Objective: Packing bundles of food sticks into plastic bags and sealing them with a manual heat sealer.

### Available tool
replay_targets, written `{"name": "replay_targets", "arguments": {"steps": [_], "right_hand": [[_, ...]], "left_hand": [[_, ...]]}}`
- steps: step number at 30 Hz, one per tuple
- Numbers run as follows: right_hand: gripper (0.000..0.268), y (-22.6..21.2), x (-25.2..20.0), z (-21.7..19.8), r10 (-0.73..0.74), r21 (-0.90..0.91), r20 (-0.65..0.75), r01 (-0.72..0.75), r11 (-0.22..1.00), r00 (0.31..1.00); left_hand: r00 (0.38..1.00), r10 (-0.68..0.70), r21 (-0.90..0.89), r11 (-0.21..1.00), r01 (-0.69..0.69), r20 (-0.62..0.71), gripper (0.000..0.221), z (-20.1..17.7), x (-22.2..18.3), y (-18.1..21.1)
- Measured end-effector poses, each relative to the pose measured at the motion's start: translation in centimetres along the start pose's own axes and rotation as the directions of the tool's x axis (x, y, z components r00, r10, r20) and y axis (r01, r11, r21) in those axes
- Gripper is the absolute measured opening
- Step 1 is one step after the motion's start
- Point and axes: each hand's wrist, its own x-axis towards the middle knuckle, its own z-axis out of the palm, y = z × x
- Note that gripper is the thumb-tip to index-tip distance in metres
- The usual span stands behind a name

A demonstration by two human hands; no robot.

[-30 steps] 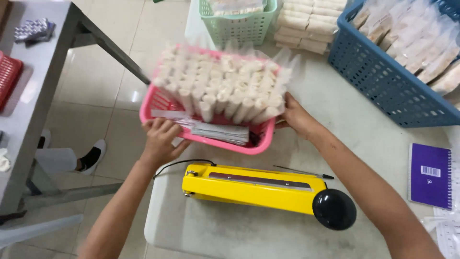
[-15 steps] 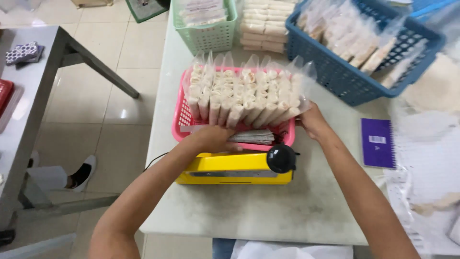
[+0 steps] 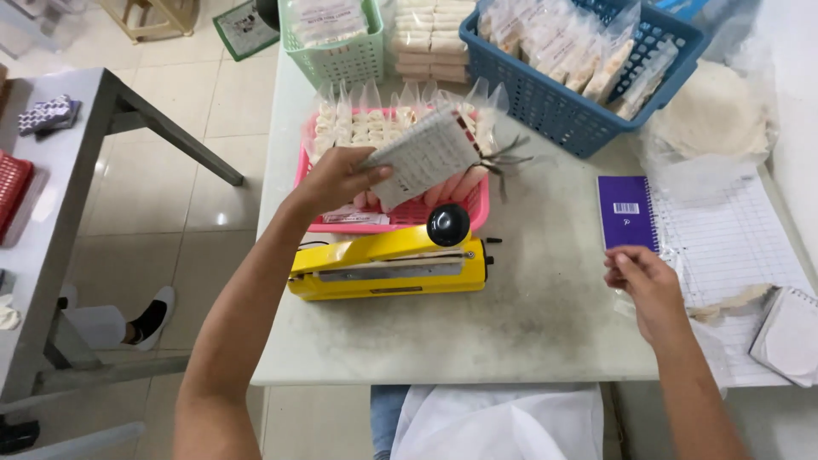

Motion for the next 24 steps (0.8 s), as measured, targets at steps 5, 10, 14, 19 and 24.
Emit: {"name": "replay_targets", "arguments": {"steps": [5,10,14,19,24], "right_hand": [[0.016,-0.4,-3.2,1.5,-0.103,0.209,-0.036,0.109,0.972,0.994],[0.045,-2.4,-6.8,5.1,-0.273,0.419,0.099,0.208,0.884,0.957],[0.081,-0.9,-12.5,8.8,-0.348,0.729,0.305,0.018,0.684,0.887],[0.109,0.9,-14.7,7.4,-0.39,0.861,0.471,-0.314,0.401,0.791],[0.049,7.1,-13.7,-1.0,-0.018,0.645,0.25,-0.152,0.749,0.968]], "left_hand": [[0.944,0.288,-0.259,0.91,-0.323,-0.163,0.035,-1.6,-2.2,4.4],[0.923,0.345,-0.08,0.929,-0.362,-0.173,0.031,-0.9,-5.9,11.2],[0.829,0.558,0.178,0.82,-0.543,-0.043,0.033,3.5,-7.8,17.1],[0.584,0.806,0.224,0.589,-0.776,-0.095,0.015,13.0,-5.9,17.6],[0.515,0.842,0.402,0.532,-0.745,-0.161,0.02,18.5,-5.2,16.0]]}}
